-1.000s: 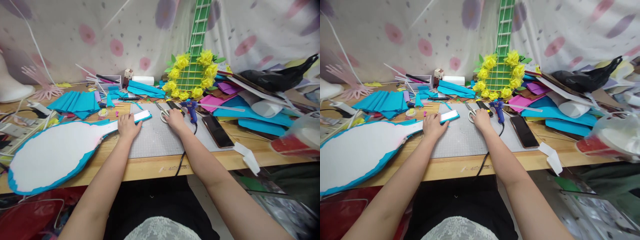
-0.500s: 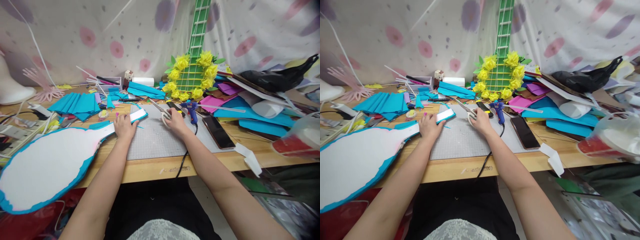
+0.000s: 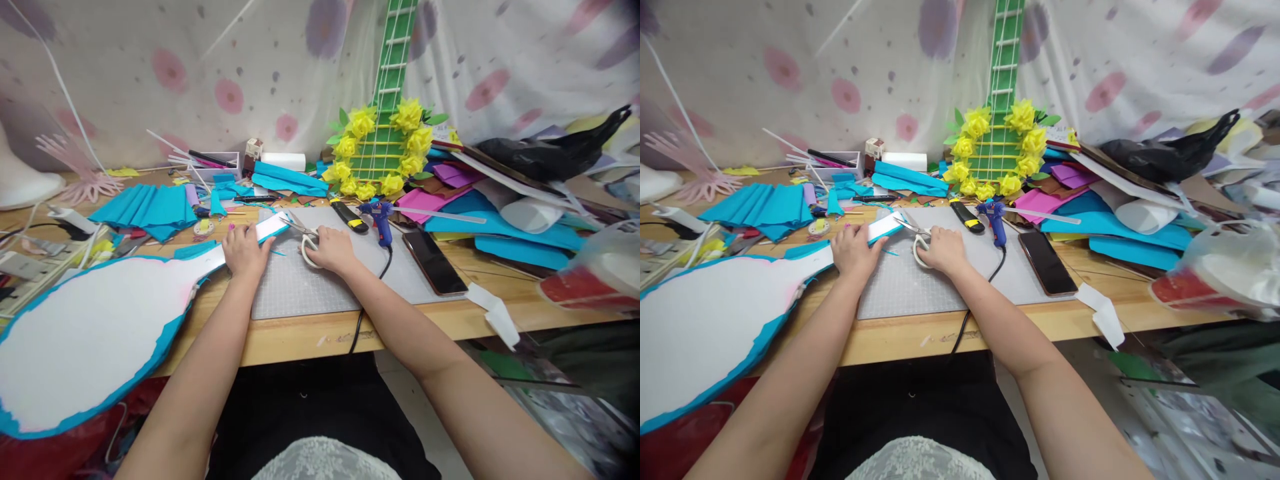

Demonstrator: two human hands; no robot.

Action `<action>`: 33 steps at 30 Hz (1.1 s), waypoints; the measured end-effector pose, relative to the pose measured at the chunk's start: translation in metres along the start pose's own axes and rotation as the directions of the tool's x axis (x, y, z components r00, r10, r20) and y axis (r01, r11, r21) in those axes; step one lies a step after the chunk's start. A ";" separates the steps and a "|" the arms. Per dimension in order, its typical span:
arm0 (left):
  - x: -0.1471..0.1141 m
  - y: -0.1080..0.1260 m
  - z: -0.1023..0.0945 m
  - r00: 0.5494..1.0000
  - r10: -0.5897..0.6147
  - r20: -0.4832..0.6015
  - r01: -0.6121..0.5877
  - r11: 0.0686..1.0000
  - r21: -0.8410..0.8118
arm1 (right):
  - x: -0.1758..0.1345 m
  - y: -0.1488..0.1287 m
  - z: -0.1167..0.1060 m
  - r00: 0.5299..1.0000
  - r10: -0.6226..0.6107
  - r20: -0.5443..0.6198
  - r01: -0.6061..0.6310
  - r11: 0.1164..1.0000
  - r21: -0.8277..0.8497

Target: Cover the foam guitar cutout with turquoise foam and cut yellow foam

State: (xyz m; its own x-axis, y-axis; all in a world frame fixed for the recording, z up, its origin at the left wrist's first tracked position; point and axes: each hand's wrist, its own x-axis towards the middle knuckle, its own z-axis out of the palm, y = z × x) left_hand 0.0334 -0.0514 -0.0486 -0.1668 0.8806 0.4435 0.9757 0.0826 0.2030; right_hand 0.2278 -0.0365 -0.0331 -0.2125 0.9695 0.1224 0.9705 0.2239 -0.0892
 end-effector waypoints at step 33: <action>-0.003 0.005 -0.004 1.000 0.021 0.014 -0.021 1.000 0.005 | -0.002 -0.003 -0.008 0.993 0.076 0.094 -0.076 0.997 0.001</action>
State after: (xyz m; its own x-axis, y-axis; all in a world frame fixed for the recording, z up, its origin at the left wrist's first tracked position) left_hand 0.0386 -0.0554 -0.0456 -0.1445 0.8885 0.4355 0.9797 0.0665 0.1893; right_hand 0.2266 -0.0397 -0.0251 -0.1482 0.9887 0.0221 0.9838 0.1496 -0.0989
